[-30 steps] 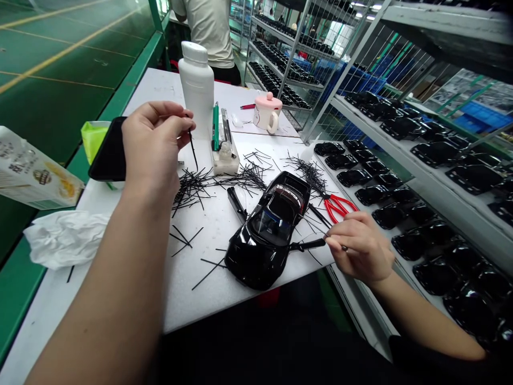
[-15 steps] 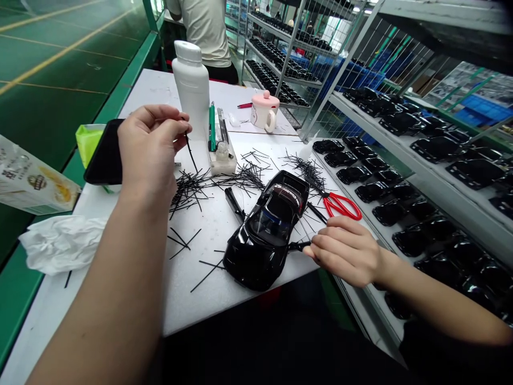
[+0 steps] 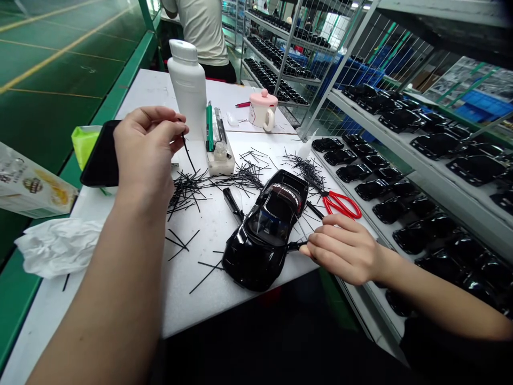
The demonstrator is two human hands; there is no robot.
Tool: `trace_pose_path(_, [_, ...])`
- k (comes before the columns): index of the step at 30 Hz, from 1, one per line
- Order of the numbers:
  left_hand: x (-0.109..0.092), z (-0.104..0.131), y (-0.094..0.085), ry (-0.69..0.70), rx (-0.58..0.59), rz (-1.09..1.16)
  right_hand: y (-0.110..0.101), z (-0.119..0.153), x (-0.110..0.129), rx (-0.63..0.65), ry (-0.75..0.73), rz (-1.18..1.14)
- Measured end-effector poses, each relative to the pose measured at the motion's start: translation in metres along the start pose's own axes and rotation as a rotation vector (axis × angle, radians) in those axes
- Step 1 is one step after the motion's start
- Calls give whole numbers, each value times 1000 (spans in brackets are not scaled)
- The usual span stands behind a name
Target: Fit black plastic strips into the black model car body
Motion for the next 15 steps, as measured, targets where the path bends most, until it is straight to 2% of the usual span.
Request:
trace_pose_path(5, [2, -1, -2, -3, -6, 0, 1, 1, 2, 10, -60, 37])
trace_pose_path(8, [3, -1, -1, 0, 10, 12, -1, 1, 3, 7, -29, -17])
trace_pose_path(10, [0, -1, 1, -22, 10, 33, -9, -4, 0, -8, 63, -100])
trace_pose_path(12, [-11, 3, 1, -101, 27, 78, -20, -11, -11, -12, 200, -194])
trace_pose_path(14, [-32, 12, -1, -191, 103, 124, -32, -19, -27, -59, 335, -298])
trace_pose_path(15, [-46, 18, -3, -193, 156, 133, -35, -23, -37, -122, 388, -345])
Point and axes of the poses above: each hand's wrist, its own z-axis away from the middle knuckle, its own y-axis out of the palm, x = y × z, the point moved 3 cm from there along -z, towards the middle knuckle, and after that the axes turned 10 degrees about -x, right-handed, at the moved point
